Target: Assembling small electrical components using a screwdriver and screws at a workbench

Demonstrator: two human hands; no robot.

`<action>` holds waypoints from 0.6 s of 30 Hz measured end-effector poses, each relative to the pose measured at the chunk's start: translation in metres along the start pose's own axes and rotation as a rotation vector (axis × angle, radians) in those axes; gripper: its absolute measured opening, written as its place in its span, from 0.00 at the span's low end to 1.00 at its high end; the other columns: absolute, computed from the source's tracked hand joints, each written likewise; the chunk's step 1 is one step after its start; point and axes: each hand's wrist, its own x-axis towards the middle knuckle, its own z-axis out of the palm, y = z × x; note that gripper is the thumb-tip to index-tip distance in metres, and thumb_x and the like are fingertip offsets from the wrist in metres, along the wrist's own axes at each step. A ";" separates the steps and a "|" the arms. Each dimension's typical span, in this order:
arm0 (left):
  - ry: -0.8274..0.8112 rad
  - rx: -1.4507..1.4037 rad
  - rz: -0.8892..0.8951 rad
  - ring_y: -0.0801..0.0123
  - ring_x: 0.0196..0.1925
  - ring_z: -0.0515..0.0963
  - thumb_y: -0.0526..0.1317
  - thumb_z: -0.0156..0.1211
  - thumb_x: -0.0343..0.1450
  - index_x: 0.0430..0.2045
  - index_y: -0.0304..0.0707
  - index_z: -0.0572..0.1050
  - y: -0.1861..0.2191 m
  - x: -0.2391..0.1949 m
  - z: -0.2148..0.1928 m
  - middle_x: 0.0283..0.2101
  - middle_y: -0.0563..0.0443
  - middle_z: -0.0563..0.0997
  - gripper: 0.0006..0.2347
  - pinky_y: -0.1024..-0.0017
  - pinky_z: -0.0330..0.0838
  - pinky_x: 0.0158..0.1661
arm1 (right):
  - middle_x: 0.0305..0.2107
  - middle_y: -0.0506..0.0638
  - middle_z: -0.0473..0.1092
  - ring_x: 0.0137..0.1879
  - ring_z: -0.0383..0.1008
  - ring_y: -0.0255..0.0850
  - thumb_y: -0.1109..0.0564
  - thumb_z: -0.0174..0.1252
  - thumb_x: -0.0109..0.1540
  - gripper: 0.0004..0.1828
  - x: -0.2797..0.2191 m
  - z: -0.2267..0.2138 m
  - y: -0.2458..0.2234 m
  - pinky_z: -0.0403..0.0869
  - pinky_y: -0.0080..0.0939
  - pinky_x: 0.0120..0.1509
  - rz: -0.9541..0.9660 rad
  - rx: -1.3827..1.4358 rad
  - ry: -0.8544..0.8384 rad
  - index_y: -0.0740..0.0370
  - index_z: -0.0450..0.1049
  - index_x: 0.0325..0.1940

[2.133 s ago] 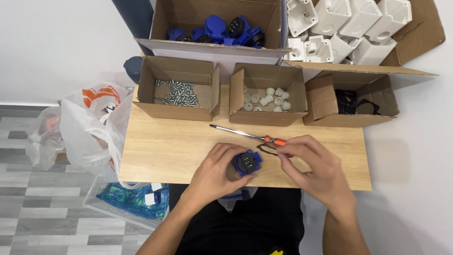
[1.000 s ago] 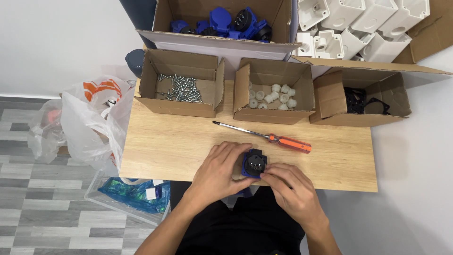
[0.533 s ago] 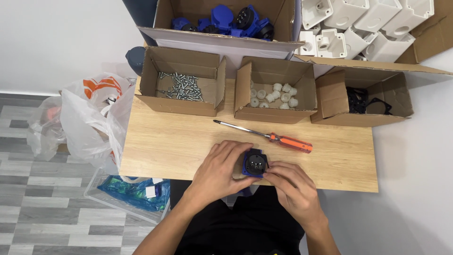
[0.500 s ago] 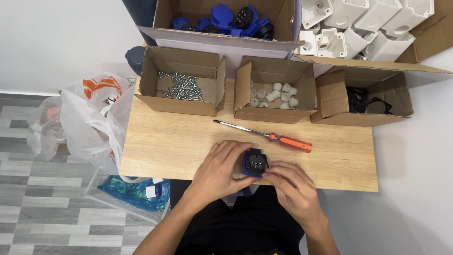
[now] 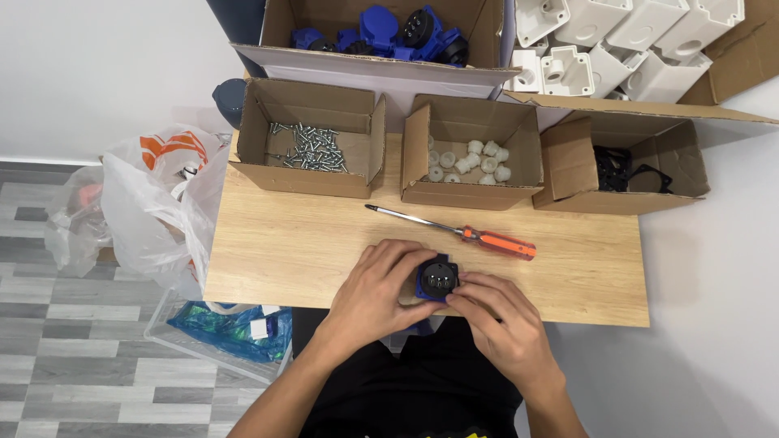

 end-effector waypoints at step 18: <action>-0.023 -0.198 0.136 0.52 0.68 0.80 0.41 0.67 0.77 0.53 0.33 0.77 0.005 0.003 -0.018 0.62 0.41 0.80 0.14 0.56 0.73 0.65 | 0.59 0.59 0.77 0.66 0.81 0.55 0.58 0.72 0.65 0.15 -0.002 0.008 0.022 0.79 0.51 0.71 0.106 0.189 -0.008 0.64 0.79 0.53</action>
